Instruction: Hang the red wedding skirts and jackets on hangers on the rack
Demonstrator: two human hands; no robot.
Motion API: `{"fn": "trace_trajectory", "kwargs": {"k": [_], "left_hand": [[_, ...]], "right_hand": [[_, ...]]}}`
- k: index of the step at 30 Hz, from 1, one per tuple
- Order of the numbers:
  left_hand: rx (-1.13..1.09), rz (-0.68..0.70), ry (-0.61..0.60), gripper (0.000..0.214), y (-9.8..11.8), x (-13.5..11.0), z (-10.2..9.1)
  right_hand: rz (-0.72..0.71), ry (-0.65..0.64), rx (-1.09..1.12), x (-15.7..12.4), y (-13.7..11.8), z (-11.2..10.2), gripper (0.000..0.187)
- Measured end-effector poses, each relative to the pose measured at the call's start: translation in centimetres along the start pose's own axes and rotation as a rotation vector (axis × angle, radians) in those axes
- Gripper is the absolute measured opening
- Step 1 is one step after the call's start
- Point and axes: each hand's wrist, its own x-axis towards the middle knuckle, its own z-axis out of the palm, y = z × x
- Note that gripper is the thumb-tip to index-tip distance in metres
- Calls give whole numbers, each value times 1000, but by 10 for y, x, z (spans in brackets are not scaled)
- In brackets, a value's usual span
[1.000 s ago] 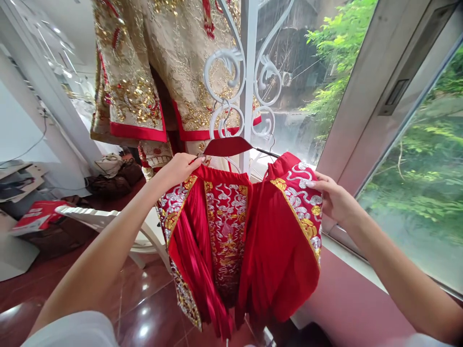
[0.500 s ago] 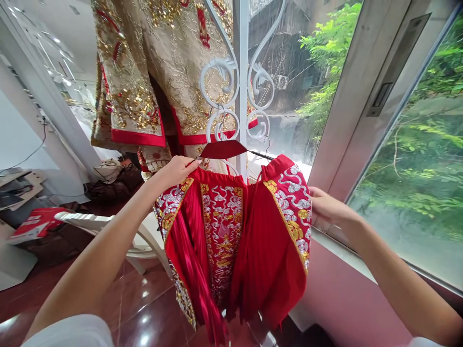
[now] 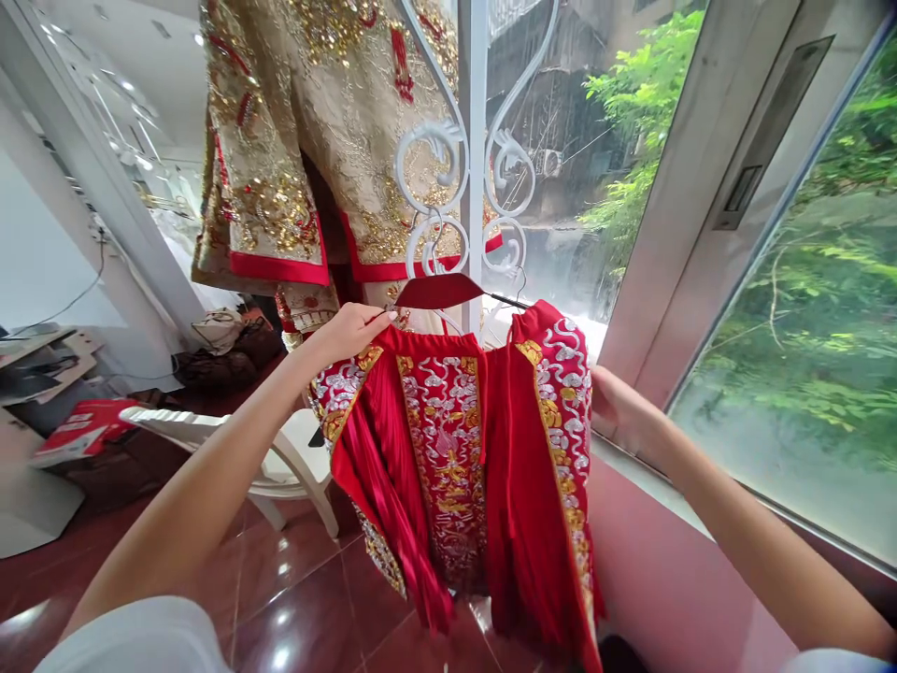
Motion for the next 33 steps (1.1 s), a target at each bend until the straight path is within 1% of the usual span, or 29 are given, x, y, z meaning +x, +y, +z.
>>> {"fn": "trace_trajectory", "kwargs": {"k": [2, 4, 5, 6, 8, 9, 10, 11, 13, 15, 17, 19, 20, 21, 22, 24, 25, 26, 27, 28, 29, 31, 32, 33], "left_hand": [[0, 26, 7, 40, 4, -2, -3], [-9, 50, 49, 38, 7, -6, -4], [-9, 49, 84, 37, 9, -9, -4], [2, 32, 123, 37, 11, -12, -4], [64, -66, 206, 40, 12, -20, -4], [94, -138, 223, 42, 12, -23, -4], [103, -206, 211, 45, 11, -26, -4], [79, -258, 172, 48, 9, -29, -5], [-83, -313, 60, 52, 4, -31, -7], [-345, -346, -30, 51, -1, -30, -10], [-577, -397, -53, 48, -5, -27, -11], [-699, -431, -30, 45, -6, -23, -9], [-698, -439, 21, 45, -6, -22, -6], [-662, -445, 108, 45, -5, -22, -3], [-607, -449, 228, 46, -3, -22, 2], [-488, -453, 523, 47, 1, -24, 11], [-452, -451, 657, 47, 3, -26, 15], [-446, -442, 751, 47, 4, -28, 17], [-465, -426, 793, 46, 4, -31, 18], [-505, -403, 781, 46, 3, -33, 17], [-561, -379, 722, 47, 1, -35, 15], [-695, -350, 546, 50, -4, -37, 5], [-747, -355, 472, 50, -6, -36, -1], [-780, -366, 423, 48, -8, -34, -6]], "right_hand": [[-120, 96, -53, 5, -8, -8, 32], [-274, 189, -102, 11, -28, -16, 33], [-332, 192, -129, 15, -41, -17, 36], [-371, 163, -178, 19, -52, -16, 38], [-410, 117, -354, 28, -69, -7, 40], [-419, 125, -457, 32, -74, -1, 40], [-423, 138, -539, 36, -77, 4, 40], [-421, 139, -584, 40, -78, 9, 41], [-395, 82, -566, 47, -78, 12, 44], [-360, -4, -479, 53, -77, 9, 45], [-335, -57, -406, 56, -78, 5, 44], [-344, -49, -381, 58, -80, 4, 42], [-379, -14, -382, 59, -80, 5, 40], [-438, 43, -388, 58, -79, 7, 38], [-514, 116, -394, 58, -78, 10, 36], [-659, 268, -389, 55, -74, 17, 31], [-708, 334, -368, 53, -72, 20, 30], [-733, 389, -329, 50, -70, 22, 30], [-732, 418, -277, 47, -69, 23, 30], [-710, 410, -220, 44, -67, 22, 30], [-674, 361, -165, 41, -67, 20, 30], [-588, 173, -78, 36, -68, 13, 30], [-548, 74, -37, 35, -70, 10, 32], [-505, -9, 6, 36, -73, 7, 37]]}}
